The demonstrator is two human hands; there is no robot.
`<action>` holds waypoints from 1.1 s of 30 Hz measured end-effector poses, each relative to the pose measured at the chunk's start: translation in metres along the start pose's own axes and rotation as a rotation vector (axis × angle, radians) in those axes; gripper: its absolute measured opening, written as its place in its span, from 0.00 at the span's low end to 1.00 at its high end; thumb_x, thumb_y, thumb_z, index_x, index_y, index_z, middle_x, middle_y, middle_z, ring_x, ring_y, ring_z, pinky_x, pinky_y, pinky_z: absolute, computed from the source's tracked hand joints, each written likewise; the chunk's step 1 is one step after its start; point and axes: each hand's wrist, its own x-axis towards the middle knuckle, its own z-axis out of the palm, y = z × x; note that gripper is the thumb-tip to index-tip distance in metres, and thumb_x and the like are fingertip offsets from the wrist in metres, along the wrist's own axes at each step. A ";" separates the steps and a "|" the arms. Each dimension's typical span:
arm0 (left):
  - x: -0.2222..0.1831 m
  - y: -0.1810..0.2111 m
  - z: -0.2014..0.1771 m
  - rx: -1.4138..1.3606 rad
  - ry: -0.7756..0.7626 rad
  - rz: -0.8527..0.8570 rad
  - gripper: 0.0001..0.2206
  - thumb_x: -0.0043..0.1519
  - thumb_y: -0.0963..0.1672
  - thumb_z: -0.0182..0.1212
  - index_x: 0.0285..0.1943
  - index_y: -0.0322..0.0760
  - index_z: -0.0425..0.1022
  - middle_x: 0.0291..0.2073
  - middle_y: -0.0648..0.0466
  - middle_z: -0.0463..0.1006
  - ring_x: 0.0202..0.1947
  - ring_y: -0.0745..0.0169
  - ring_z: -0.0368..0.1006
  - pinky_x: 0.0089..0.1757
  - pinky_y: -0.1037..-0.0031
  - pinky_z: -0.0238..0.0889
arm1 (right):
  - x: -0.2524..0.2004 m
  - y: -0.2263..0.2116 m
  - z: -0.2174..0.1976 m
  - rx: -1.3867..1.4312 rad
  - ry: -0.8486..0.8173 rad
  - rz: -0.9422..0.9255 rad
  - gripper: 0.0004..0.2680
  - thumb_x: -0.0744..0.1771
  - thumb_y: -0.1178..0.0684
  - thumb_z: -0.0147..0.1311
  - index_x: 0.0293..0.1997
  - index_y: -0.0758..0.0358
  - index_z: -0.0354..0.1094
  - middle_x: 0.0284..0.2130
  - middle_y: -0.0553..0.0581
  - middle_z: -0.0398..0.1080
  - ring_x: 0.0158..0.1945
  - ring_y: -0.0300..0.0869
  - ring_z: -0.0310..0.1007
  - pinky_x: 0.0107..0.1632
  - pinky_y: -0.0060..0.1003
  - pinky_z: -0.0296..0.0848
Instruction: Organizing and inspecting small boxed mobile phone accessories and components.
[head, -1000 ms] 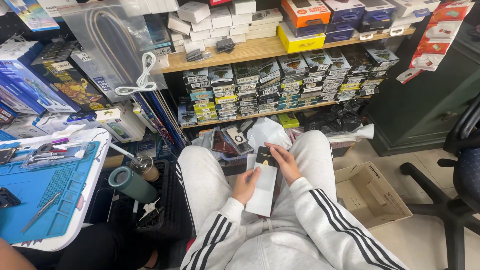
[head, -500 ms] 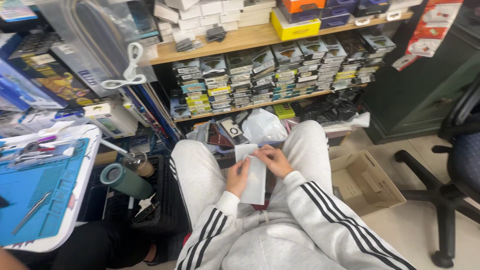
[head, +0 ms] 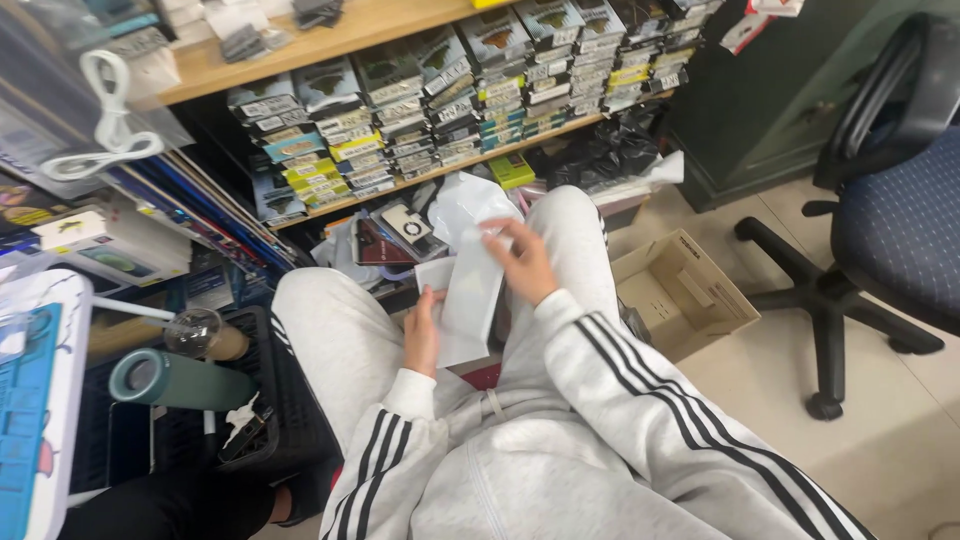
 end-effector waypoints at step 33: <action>-0.006 0.005 0.002 0.180 -0.065 0.044 0.19 0.71 0.52 0.44 0.48 0.47 0.85 0.47 0.51 0.75 0.56 0.63 0.65 0.66 0.68 0.47 | -0.211 0.296 -0.272 -0.170 0.632 1.207 0.15 0.63 0.49 0.61 0.53 0.62 0.70 0.46 0.62 0.73 0.43 0.53 0.80 0.45 0.45 0.80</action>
